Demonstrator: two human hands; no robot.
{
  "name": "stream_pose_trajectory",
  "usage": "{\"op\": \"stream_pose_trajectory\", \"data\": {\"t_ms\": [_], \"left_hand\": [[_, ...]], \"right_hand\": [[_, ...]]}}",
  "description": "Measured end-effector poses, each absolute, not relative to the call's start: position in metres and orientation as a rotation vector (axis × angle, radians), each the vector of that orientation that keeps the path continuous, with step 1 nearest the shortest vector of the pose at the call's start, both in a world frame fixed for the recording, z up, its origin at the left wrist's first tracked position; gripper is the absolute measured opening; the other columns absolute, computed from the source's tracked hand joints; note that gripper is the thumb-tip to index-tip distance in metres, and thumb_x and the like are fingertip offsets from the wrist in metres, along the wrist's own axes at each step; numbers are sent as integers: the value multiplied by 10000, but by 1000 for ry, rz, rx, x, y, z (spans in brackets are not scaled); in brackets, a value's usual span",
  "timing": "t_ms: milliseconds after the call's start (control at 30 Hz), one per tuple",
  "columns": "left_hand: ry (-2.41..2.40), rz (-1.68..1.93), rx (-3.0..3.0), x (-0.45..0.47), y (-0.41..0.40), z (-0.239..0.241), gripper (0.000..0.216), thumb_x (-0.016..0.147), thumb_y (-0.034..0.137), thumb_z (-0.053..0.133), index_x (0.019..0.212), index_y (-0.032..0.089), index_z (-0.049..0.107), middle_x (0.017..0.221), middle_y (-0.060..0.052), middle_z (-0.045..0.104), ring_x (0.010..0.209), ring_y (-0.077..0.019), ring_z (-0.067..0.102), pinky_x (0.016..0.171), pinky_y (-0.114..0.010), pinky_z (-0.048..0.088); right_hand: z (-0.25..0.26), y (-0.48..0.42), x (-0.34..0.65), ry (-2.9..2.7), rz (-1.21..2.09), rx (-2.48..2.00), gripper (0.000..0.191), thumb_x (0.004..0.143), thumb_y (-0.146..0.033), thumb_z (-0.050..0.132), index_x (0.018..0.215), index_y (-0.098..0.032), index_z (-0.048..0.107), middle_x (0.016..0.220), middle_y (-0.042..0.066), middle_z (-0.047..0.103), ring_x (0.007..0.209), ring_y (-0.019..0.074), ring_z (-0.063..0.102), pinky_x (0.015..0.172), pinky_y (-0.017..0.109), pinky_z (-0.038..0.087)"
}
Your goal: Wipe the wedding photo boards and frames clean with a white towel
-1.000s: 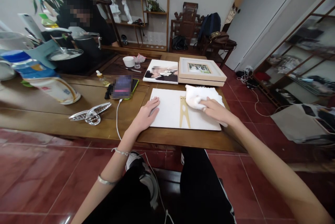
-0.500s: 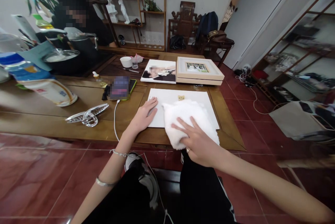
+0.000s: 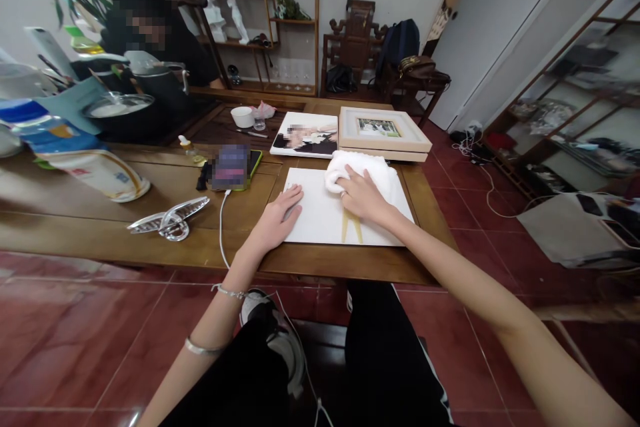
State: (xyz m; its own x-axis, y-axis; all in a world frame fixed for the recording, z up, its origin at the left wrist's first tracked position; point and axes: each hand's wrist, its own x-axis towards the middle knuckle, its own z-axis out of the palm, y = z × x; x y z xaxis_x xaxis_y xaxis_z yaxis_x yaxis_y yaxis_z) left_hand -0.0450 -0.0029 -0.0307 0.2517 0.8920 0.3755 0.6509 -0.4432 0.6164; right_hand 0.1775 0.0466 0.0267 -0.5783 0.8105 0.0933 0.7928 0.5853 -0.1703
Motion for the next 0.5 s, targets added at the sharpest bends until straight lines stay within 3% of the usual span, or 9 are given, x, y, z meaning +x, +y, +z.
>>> {"op": "stream_pose_trajectory", "data": {"t_ms": [200, 333, 500], "left_hand": [[1393, 1017, 2200, -45, -3, -30, 449, 936, 378, 400, 1266, 131, 577, 1396, -132, 506, 1344, -258, 406, 1139, -464, 286], [1367, 1002, 2228, -44, -3, -28, 410, 943, 326, 367, 1240, 161, 597, 1405, -108, 501, 1349, -256, 399, 1141, -463, 280], [1385, 1023, 2208, -45, -2, -31, 435, 940, 360, 395, 1249, 126, 592, 1393, -139, 507, 1347, -263, 402, 1140, -462, 278]], "right_hand": [[29, -26, 163, -2854, 156, -1039, 431, 738, -62, 438, 1099, -151, 654, 1475, 132, 400, 1407, 342, 230, 1096, 659, 120], [38, -69, 177, -2946, 269, -856, 425, 709, -76, 465, 1075, -162, 665, 1464, 105, 424, 1407, 310, 246, 1128, 602, 151], [43, -44, 191, -2873, 290, -993, 427, 713, -55, 452, 1074, -158, 655, 1439, 123, 457, 1383, 236, 322, 1155, 488, 190]]}}
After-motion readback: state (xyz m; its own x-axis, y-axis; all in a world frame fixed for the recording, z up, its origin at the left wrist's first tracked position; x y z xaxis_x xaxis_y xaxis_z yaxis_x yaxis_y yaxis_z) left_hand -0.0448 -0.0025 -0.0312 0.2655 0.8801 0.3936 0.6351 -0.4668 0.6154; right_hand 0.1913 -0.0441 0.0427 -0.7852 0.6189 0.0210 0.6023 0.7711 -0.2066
